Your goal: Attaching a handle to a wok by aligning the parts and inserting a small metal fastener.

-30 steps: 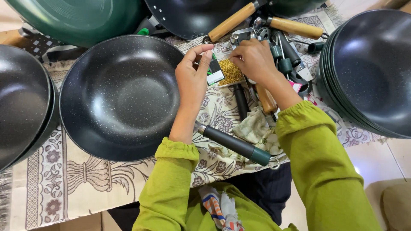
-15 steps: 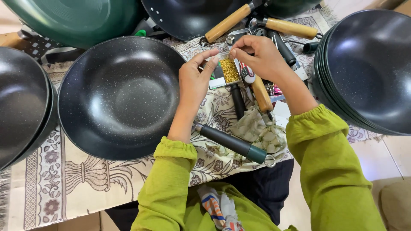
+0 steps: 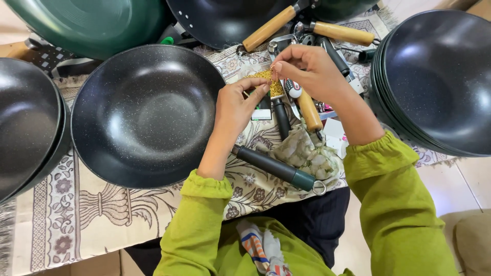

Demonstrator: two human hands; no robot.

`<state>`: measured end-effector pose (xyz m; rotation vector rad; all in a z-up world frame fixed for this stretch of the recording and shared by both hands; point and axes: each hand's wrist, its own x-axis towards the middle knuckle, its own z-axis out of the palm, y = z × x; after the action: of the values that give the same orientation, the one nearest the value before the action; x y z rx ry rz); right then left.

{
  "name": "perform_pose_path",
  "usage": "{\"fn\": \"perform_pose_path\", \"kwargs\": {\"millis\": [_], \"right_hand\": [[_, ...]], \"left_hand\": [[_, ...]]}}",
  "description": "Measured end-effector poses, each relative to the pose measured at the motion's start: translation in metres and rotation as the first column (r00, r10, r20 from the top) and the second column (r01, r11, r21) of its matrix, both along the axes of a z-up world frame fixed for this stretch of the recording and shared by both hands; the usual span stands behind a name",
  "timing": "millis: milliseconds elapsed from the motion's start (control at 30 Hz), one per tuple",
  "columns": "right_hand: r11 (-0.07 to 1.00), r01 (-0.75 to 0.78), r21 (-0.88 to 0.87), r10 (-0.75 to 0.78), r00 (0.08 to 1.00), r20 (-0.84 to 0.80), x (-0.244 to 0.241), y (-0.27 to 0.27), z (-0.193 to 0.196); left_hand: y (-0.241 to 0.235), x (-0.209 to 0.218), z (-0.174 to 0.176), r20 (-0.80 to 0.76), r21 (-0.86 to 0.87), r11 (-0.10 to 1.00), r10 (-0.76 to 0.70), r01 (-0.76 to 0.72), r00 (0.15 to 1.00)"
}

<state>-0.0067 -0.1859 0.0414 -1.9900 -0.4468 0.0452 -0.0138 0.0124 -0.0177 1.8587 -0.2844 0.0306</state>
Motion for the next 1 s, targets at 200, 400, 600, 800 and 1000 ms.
{"fn": "perform_pose_path", "kwargs": {"millis": [200,400,600,800,1000], "right_hand": [[0.991,0.011,0.136,-0.003,0.998,-0.061,-0.015,-0.003,0.001],[0.976,-0.024,0.219,0.037,0.998,-0.055,-0.038,-0.001,0.005],[0.919,-0.049,0.39,0.066,0.997,-0.032,-0.064,0.012,0.007],[0.954,-0.067,0.292,0.065,0.998,0.014,-0.096,0.024,0.022],[0.979,-0.142,0.144,0.125,0.984,0.125,-0.123,0.047,0.031]], "left_hand": [[0.002,-0.027,0.016,-0.001,-0.124,0.991,-0.041,0.04,0.999],[0.006,-0.047,0.014,-0.044,-0.285,0.953,-0.118,0.1,0.992],[0.012,-0.071,0.016,-0.052,-0.381,0.913,-0.177,0.144,0.983],[0.027,-0.111,0.028,-0.127,-0.443,0.886,-0.217,0.141,0.968],[0.036,-0.138,0.021,-0.137,-0.525,0.835,-0.277,0.167,0.951]]}}
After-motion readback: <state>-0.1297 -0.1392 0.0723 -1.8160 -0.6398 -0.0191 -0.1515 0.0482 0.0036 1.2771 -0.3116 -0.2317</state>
